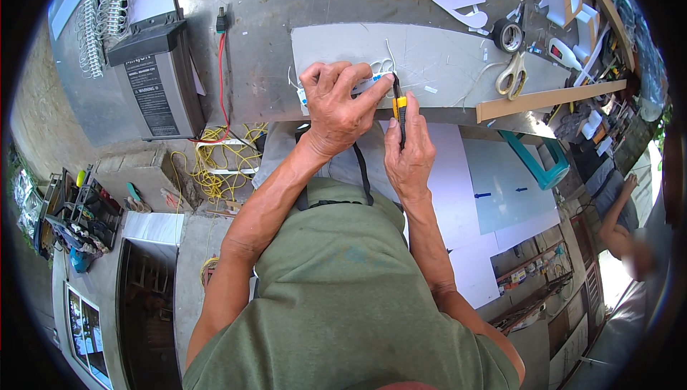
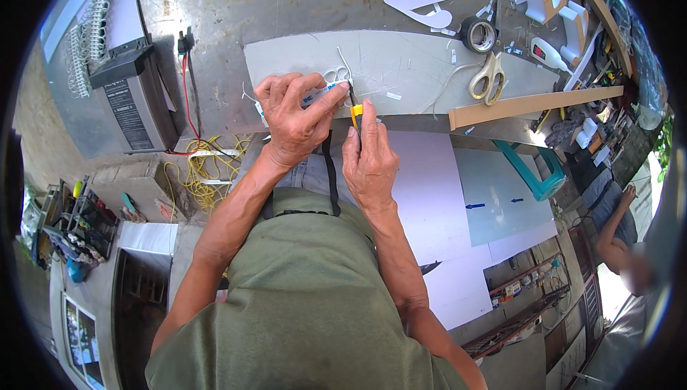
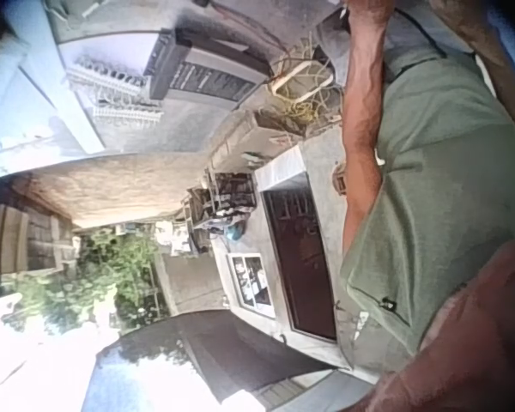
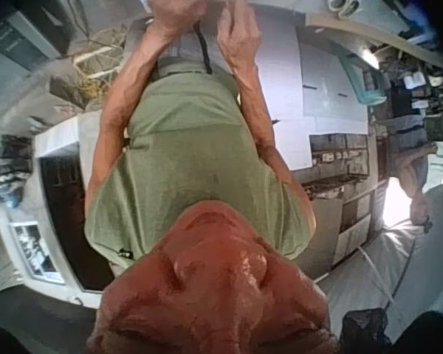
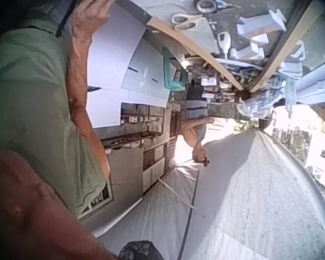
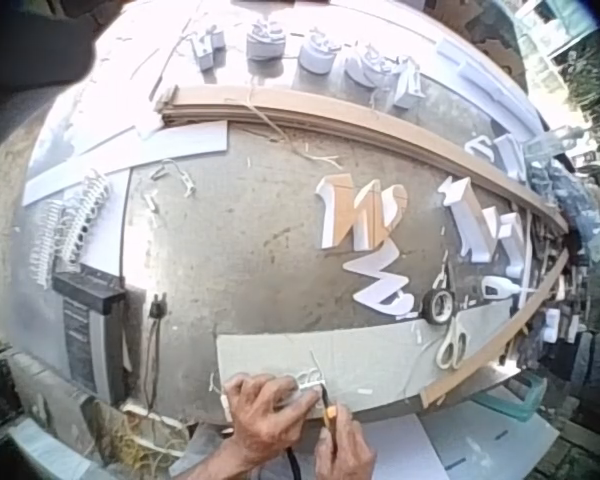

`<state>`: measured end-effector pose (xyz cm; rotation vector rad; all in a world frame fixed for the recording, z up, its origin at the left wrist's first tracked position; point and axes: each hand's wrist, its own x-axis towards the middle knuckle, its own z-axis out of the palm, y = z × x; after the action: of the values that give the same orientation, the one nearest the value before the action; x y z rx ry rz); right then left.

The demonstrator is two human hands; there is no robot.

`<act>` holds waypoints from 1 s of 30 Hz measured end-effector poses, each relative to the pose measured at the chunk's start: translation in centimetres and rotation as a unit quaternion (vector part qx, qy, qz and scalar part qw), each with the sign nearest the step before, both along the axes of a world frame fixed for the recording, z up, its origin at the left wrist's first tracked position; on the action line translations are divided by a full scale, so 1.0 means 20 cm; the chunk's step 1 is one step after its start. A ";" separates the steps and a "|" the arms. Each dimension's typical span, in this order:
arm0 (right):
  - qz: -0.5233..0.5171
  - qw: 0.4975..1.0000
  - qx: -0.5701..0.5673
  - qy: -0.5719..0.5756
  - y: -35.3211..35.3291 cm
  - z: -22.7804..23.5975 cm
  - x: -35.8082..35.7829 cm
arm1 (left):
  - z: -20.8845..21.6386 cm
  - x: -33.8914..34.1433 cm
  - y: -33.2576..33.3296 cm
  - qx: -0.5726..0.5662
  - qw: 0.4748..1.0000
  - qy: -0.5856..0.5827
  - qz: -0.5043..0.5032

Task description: Assembling and testing LED components for channel letters or signs.

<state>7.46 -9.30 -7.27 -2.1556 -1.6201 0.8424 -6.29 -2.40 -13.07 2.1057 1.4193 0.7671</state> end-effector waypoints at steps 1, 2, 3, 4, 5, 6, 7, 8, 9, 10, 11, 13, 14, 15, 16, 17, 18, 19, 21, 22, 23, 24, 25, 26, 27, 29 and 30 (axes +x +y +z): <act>0.001 1.000 0.001 -0.001 0.00 0.00 0.00 | 0.00 0.00 0.00 0.000 1.000 0.000 0.000; 0.003 1.000 0.003 -0.002 0.00 0.00 0.00 | 0.00 0.00 0.01 0.002 1.000 -0.006 0.000; 0.003 1.000 0.002 -0.002 0.00 0.00 0.00 | 0.00 0.00 0.01 0.004 1.000 -0.012 0.000; 0.003 1.000 0.002 -0.002 0.00 0.00 0.00 | 0.00 0.01 0.01 0.004 1.000 -0.012 0.000; 0.004 1.000 0.002 -0.002 0.00 0.00 0.00 | 0.00 0.02 0.01 -0.002 1.000 -0.024 0.015; 0.005 1.000 0.002 -0.003 0.00 0.00 0.00 | 0.00 0.02 0.01 -0.008 0.999 -0.035 0.031; 0.006 1.000 -0.004 -0.008 0.00 0.01 0.00 | 0.00 0.02 0.01 -0.008 0.999 -0.036 0.031; 0.007 1.000 -0.010 -0.013 0.00 0.01 0.00 | 0.00 0.02 0.01 -0.006 0.999 -0.038 0.028; 0.007 1.000 -0.010 -0.014 0.00 0.02 0.00 | 0.00 0.02 0.01 -0.004 0.999 -0.041 0.026; 0.010 1.000 -0.017 -0.020 0.00 0.02 0.00 | 0.00 0.02 0.01 -0.005 0.999 -0.042 0.025; 0.013 0.999 -0.024 -0.027 0.00 0.03 0.00 | 0.00 0.02 0.01 -0.007 0.999 -0.042 0.025; 0.017 0.998 -0.040 -0.037 0.02 0.06 -0.01 | 0.00 0.02 0.01 -0.009 0.999 -0.042 0.025; 0.022 0.997 -0.056 -0.047 0.03 0.07 -0.01 | 0.00 0.02 0.01 -0.010 0.999 -0.042 0.025; 0.022 0.997 -0.057 -0.048 0.04 0.08 -0.01 | 0.00 0.02 0.01 -0.011 0.999 -0.042 0.025; 0.026 0.997 -0.061 -0.048 0.05 0.09 0.00 | 0.00 0.02 0.01 -0.011 0.999 -0.043 0.025; 0.031 0.996 -0.066 -0.048 0.05 0.10 0.00 | 0.00 0.02 0.01 -0.015 0.999 -0.045 0.021; 0.031 0.996 -0.067 -0.048 0.07 0.11 0.01 | 0.00 0.02 0.01 -0.019 0.999 -0.047 0.018; 0.038 0.995 -0.074 -0.053 0.08 0.12 0.01 | 0.00 0.02 0.01 -0.020 0.999 -0.047 0.018; 0.046 0.994 -0.082 -0.057 0.10 0.14 0.01 | 0.00 0.02 0.01 -0.017 0.999 -0.046 0.019; 0.049 0.993 -0.084 -0.064 0.10 0.14 0.01 | 0.00 0.02 0.02 -0.017 0.999 -0.047 0.019; 0.052 0.992 -0.085 -0.072 0.10 0.14 0.00 | 0.01 0.02 0.02 -0.018 0.999 -0.046 0.022; 0.052 0.992 -0.086 -0.072 0.10 0.14 0.00 | 0.01 0.02 0.02 -0.018 0.999 -0.045 0.025; 0.049 0.992 -0.089 -0.076 0.10 0.14 0.00 | 0.01 0.02 0.02 -0.019 0.998 -0.045 0.025; 0.046 0.991 -0.092 -0.080 0.10 0.14 -0.01 | 0.01 0.03 0.02 -0.019 0.998 -0.047 0.028; 0.046 0.991 -0.092 -0.080 0.09 0.15 -0.01 | 0.02 0.03 0.02 -0.019 0.998 -0.049 0.030; 0.044 0.990 -0.100 -0.083 0.07 0.14 -0.02 | 0.01 0.02 0.01 -0.023 0.998 -0.050 0.026; 0.045 0.990 -0.100 -0.084 0.05 0.14 -0.02 | 0.00 0.02 0.01 -0.027 0.998 -0.050 0.022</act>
<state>7.10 -8.25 -4.41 -2.3619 -1.7941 0.9065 -5.91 -2.20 -13.00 1.9731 1.4199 0.8301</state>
